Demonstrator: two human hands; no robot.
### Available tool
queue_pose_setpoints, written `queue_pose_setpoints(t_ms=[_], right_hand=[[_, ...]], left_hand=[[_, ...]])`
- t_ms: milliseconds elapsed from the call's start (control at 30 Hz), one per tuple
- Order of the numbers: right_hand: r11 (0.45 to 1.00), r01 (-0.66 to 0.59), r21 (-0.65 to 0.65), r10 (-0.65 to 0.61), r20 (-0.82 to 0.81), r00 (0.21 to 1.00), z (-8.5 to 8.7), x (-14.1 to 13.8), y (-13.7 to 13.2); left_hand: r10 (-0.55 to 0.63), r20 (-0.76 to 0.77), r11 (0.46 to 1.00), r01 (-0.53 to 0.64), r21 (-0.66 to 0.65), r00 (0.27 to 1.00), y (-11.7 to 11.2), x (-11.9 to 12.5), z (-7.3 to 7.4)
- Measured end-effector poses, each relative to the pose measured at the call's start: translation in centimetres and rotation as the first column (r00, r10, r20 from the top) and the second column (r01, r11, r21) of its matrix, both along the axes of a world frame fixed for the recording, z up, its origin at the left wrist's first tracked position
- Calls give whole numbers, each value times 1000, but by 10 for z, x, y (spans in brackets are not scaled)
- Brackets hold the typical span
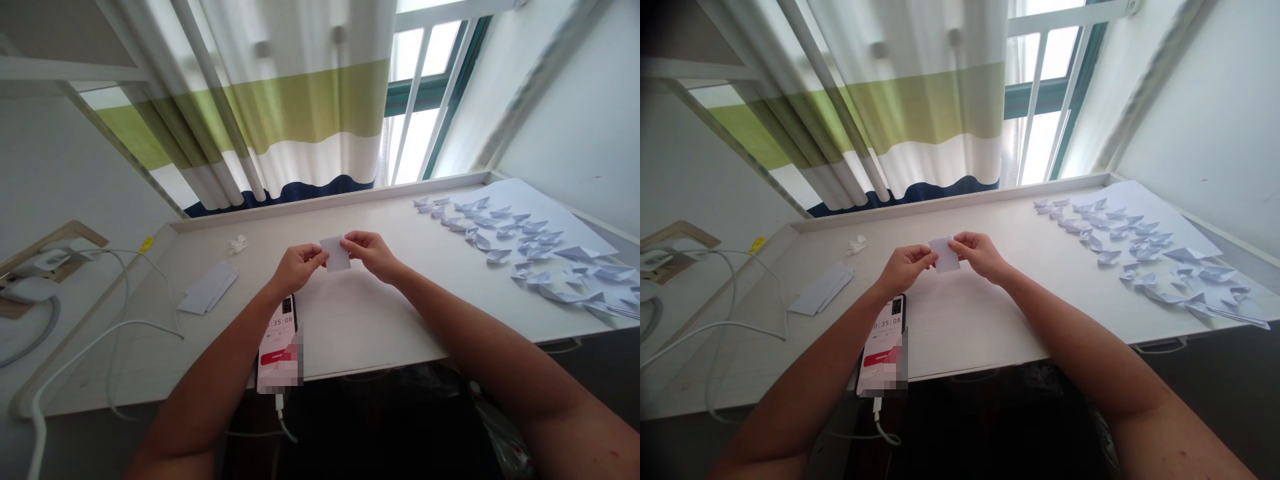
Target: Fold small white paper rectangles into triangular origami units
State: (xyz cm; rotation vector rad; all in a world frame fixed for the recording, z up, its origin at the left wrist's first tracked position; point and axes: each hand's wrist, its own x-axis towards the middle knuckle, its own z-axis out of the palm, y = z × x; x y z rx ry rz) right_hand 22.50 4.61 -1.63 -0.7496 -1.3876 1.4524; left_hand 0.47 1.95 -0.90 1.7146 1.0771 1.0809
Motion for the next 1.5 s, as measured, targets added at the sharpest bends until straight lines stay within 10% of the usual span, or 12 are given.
queue_pose_setpoints(t_ms=[967,1500], right_hand=[[975,26,219,-61,156,986,-9,-1,1],[990,-101,97,84,168,982,-11,0,-1]], left_hand=[[53,108,997,-46,-66,993,-2,3,4],[43,94,992,-31,-125,995,0,-1,5]])
